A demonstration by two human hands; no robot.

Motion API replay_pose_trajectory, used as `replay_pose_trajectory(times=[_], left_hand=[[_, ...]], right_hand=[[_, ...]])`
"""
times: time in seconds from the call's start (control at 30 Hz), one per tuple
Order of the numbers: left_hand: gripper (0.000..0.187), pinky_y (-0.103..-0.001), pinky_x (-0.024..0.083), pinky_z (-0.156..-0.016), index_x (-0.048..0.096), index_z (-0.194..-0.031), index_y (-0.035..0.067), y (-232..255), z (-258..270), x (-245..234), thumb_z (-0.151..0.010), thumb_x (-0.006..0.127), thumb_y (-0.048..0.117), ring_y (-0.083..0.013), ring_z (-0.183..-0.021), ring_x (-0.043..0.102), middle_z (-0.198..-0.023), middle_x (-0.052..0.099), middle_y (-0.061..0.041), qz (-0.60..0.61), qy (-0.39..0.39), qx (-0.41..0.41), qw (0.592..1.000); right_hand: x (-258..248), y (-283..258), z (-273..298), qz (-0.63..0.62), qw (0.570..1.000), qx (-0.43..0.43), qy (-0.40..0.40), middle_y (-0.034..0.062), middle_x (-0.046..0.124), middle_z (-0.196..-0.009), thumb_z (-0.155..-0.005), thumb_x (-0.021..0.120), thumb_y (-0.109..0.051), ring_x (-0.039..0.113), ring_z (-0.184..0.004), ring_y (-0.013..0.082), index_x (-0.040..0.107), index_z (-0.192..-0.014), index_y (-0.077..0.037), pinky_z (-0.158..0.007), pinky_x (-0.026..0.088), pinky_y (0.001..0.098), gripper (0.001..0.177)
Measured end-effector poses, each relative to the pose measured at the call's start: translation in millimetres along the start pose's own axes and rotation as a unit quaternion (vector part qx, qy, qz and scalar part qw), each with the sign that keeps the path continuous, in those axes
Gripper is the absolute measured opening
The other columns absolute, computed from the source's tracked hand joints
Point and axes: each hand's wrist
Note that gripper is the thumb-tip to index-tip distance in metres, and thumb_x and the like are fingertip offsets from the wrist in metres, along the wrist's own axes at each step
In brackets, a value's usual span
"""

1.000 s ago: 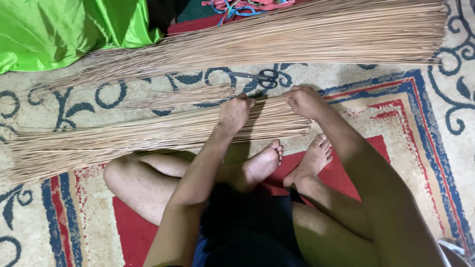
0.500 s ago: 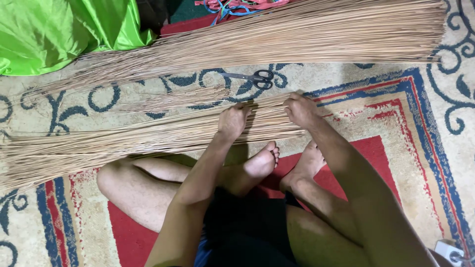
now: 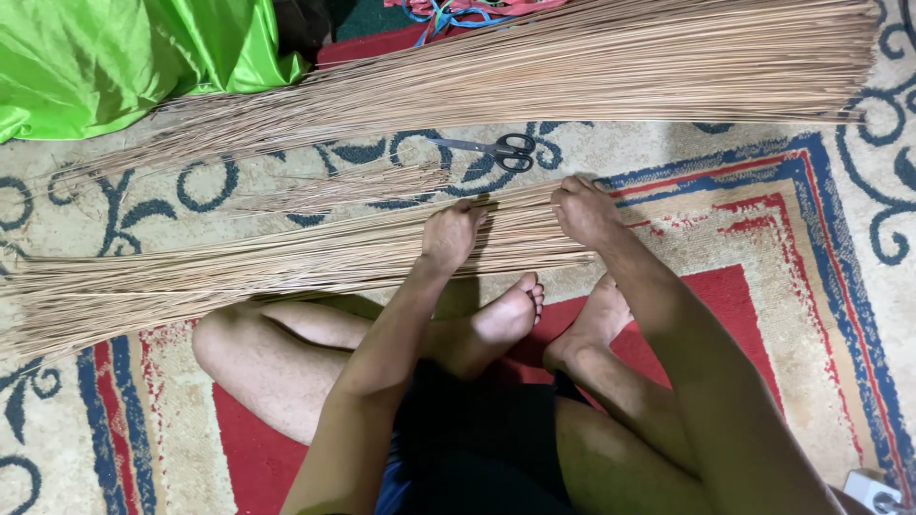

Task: Trimming and organizing thin wooden sticks for broom making

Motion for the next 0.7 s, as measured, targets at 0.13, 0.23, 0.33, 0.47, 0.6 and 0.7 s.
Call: replay_pose_trajectory(times=[0.13, 0.23, 0.33, 0.47, 0.6, 0.7], left_hand=[[0.022, -0.041, 0.065, -0.079, 0.075, -0.11, 0.034, -11.0, -7.3, 13.8, -0.104, 0.056, 0.041, -0.0265, -0.095, 0.076, -0.103, 0.066, 0.002, -0.002, 0.023, 0.006, 1.0], [0.016, -0.042, 0.064, -0.082, 0.077, -0.107, 0.031, -8.0, -5.5, -10.5, -0.101, 0.063, 0.035, -0.0272, -0.097, 0.072, -0.095, 0.068, 0.001, 0.037, 0.06, 0.006, 0.997], [0.02, -0.042, 0.064, -0.081, 0.076, -0.107, 0.04, -12.5, -2.8, -26.0, -0.102, 0.057, 0.042, -0.024, -0.096, 0.071, -0.092, 0.069, 0.004, 0.037, 0.06, 0.012, 0.997], [0.018, -0.045, 0.064, -0.082, 0.077, -0.109, 0.037, 5.6, 4.8, -85.8, -0.099, 0.062, 0.037, -0.0277, -0.094, 0.073, -0.09, 0.075, 0.0, 0.073, 0.065, 0.019, 0.995], [0.016, -0.047, 0.063, -0.08, 0.079, -0.105, 0.034, 11.5, 5.6, -109.6, -0.098, 0.064, 0.031, -0.0304, -0.09, 0.073, -0.087, 0.075, -0.002, 0.086, 0.092, 0.042, 0.991], [0.016, -0.047, 0.062, -0.079, 0.077, -0.108, 0.033, -22.0, -16.5, -55.8, -0.098, 0.064, 0.032, -0.0291, -0.09, 0.074, -0.091, 0.075, -0.002, 0.119, 0.074, 0.037, 0.989]], right_hand=[[-42.5, -2.2, -8.5, -0.007, 1.0, -0.008, -0.027, -0.0001, 0.059, -0.098, -0.084, 0.068, -0.035, 0.061, -0.102, 0.0252, 0.069, -0.096, -0.021, -0.083, 0.047, 0.0392, 0.018], [-72.3, 6.1, -14.1, -0.236, 0.966, 0.036, -0.103, 0.0212, 0.069, -0.089, -0.086, 0.068, -0.019, 0.068, -0.096, 0.0445, 0.072, -0.098, -0.01, -0.077, 0.053, 0.0512, 0.016], [-114.3, 9.7, -17.4, -0.464, 0.876, 0.093, -0.09, 0.0242, 0.075, -0.098, -0.082, 0.069, 0.002, 0.07, -0.096, 0.0315, 0.075, -0.107, 0.003, -0.08, 0.057, 0.0433, 0.025], [-139.3, 9.4, -15.1, -0.601, 0.764, 0.219, -0.09, 0.0109, 0.075, -0.104, -0.082, 0.077, 0.003, 0.07, -0.082, 0.0146, 0.069, -0.114, 0.002, -0.071, 0.061, 0.0242, 0.033], [-129.1, 1.6, -15.5, -0.716, 0.631, 0.297, 0.013, 0.0111, 0.074, -0.095, -0.086, 0.08, -0.004, 0.076, -0.075, 0.0228, 0.068, -0.112, 0.002, -0.067, 0.068, 0.0326, 0.029], [-115.7, -18.7, -21.4, -0.737, 0.569, 0.346, 0.113, 0.0111, 0.074, -0.092, -0.086, 0.085, -0.01, 0.078, -0.076, 0.0262, 0.07, -0.108, -0.003, -0.071, 0.069, 0.0367, 0.027]])
Point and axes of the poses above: each hand's wrist, its own z-axis away from the middle knuckle, its own x-axis out of the palm, y = z × x
